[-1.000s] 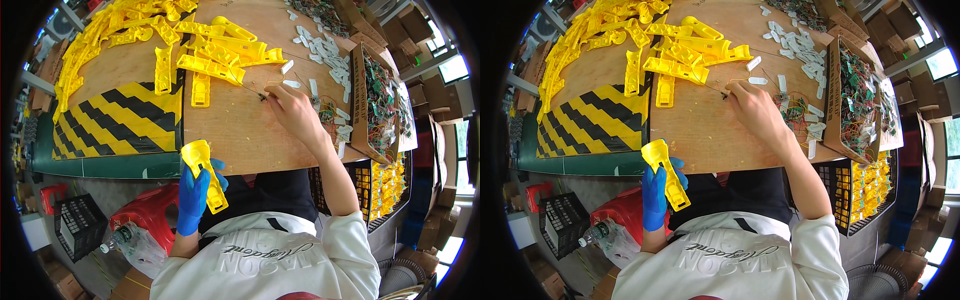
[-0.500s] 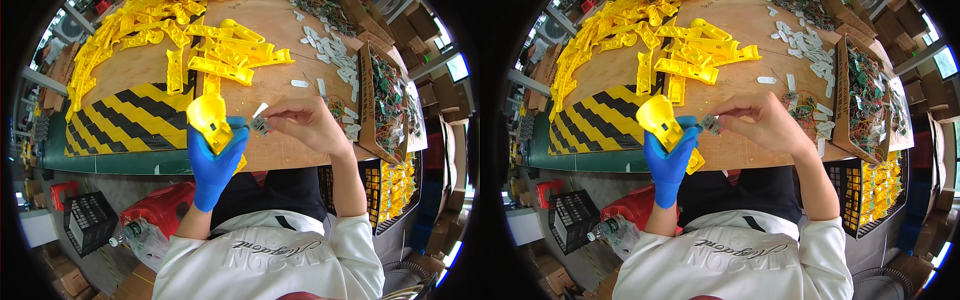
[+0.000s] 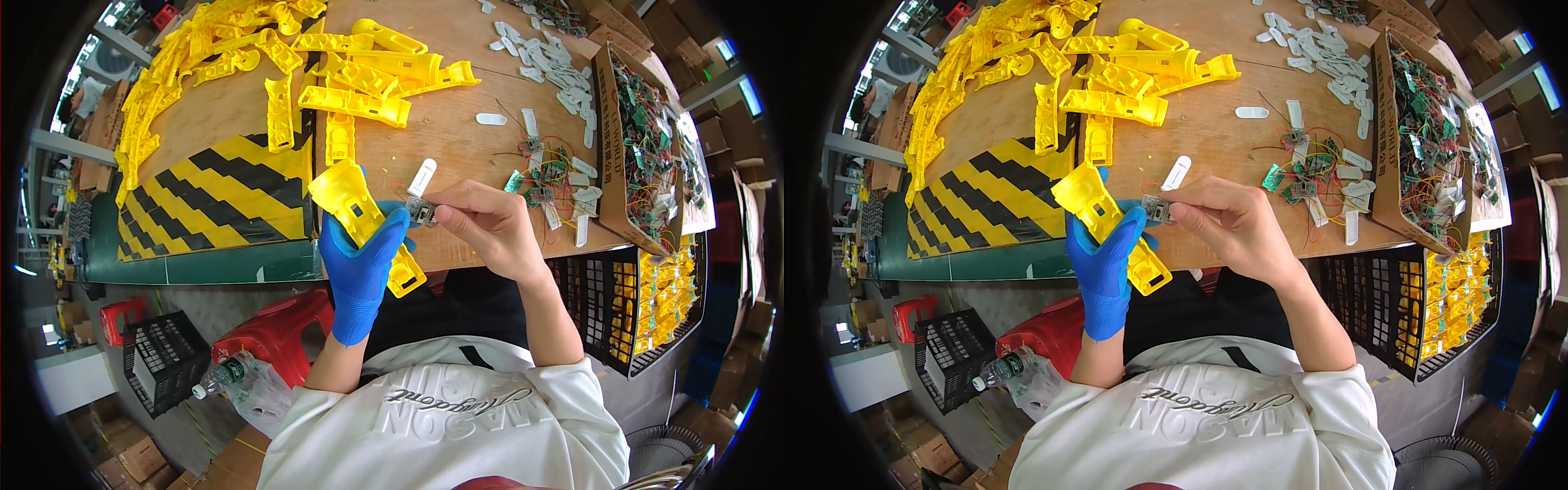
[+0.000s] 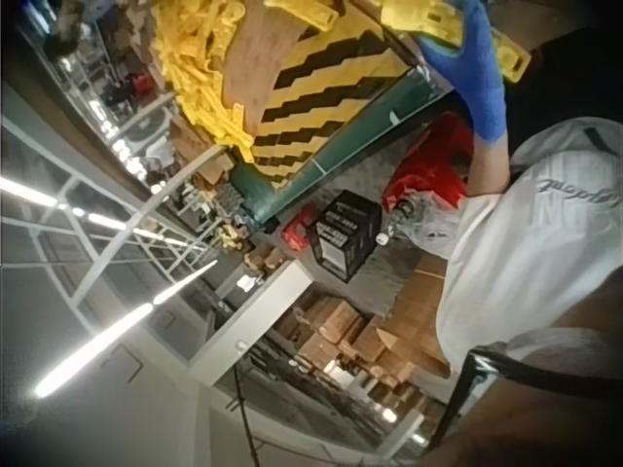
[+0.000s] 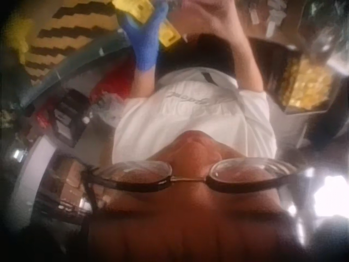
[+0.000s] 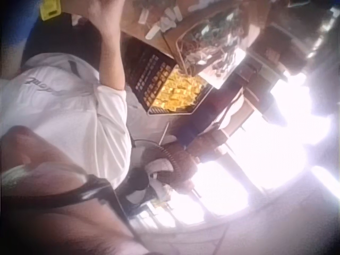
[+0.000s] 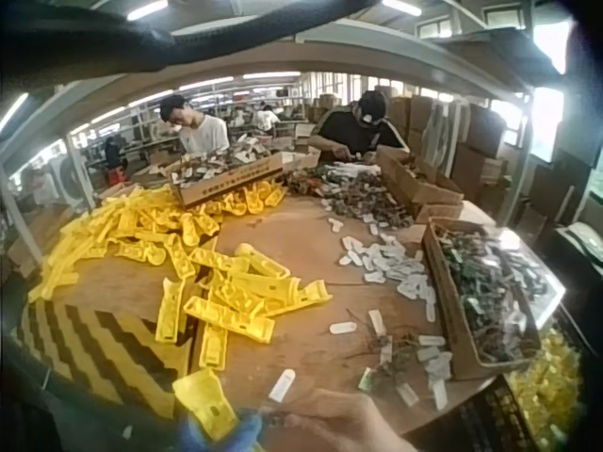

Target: The person assembles electronic circuit boards and wires into yellow plastic housings, then covers them with plastic covers by hand.

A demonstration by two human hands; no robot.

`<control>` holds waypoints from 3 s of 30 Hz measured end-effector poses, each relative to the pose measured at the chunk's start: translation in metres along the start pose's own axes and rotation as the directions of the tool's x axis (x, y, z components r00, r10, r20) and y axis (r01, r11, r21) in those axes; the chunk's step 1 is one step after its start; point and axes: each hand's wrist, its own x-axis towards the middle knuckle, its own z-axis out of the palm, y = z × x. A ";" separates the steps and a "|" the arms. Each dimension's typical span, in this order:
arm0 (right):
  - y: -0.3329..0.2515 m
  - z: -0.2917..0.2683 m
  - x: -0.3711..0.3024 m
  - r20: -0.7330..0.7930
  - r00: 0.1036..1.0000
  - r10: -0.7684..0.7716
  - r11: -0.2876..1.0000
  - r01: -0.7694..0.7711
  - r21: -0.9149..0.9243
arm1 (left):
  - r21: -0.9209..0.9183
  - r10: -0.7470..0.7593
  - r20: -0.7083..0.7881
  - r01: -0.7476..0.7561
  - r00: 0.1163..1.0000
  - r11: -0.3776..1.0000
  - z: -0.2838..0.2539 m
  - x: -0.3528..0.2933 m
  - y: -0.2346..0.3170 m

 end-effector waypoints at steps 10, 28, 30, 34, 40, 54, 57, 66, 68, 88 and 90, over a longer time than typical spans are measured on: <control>0.004 -0.007 -0.004 0.013 0.998 0.055 0.997 -0.056 0.062 | -0.001 -0.008 0.010 0.009 1.000 1.000 0.002 0.001 -0.008; -0.002 -0.025 -0.010 -0.123 0.874 -0.471 0.747 0.320 -0.583 | -0.184 -0.096 0.187 0.131 0.978 0.974 -0.039 -0.019 0.014; 0.000 -0.026 -0.012 -0.217 0.935 -0.280 0.960 0.272 -0.065 | -0.187 -0.009 0.098 0.027 0.995 0.982 -0.033 -0.025 0.022; -0.013 -0.027 -0.015 -0.168 0.980 -0.106 0.952 0.149 0.268 | -0.163 -0.141 0.033 0.145 0.989 0.976 -0.034 -0.014 0.017; -0.016 0.010 -0.002 -0.070 0.997 -0.025 0.951 0.046 0.307 | -0.207 -0.248 0.176 0.282 0.953 0.937 -0.028 -0.011 0.005; 0.003 0.022 0.003 -0.070 0.997 -0.020 0.993 0.027 0.111 | -0.067 -0.288 0.208 0.308 0.935 0.949 -0.022 -0.017 -0.001; 0.005 0.023 0.000 -0.105 0.994 -0.015 0.995 0.026 0.100 | 0.006 -0.302 0.124 0.303 0.945 0.953 -0.012 -0.018 0.002; 0.001 0.016 -0.009 -0.169 0.984 -0.045 0.999 0.042 -0.023 | 0.204 -0.241 0.225 0.196 0.944 0.959 -0.012 -0.023 0.001; 0.001 0.017 -0.009 -0.166 0.985 -0.055 0.998 0.052 -0.023 | 0.311 0.018 0.245 -0.096 0.969 0.946 -0.007 -0.025 0.001; 0.007 0.002 -0.019 -0.098 0.947 -0.306 0.940 0.284 -0.188 | 0.526 0.282 0.179 -0.334 0.943 0.782 -0.008 -0.024 -0.019; 0.006 0.001 -0.022 -0.107 0.939 -0.326 0.929 0.297 -0.219 | 0.485 0.238 0.203 -0.308 0.950 0.818 0.001 -0.023 -0.016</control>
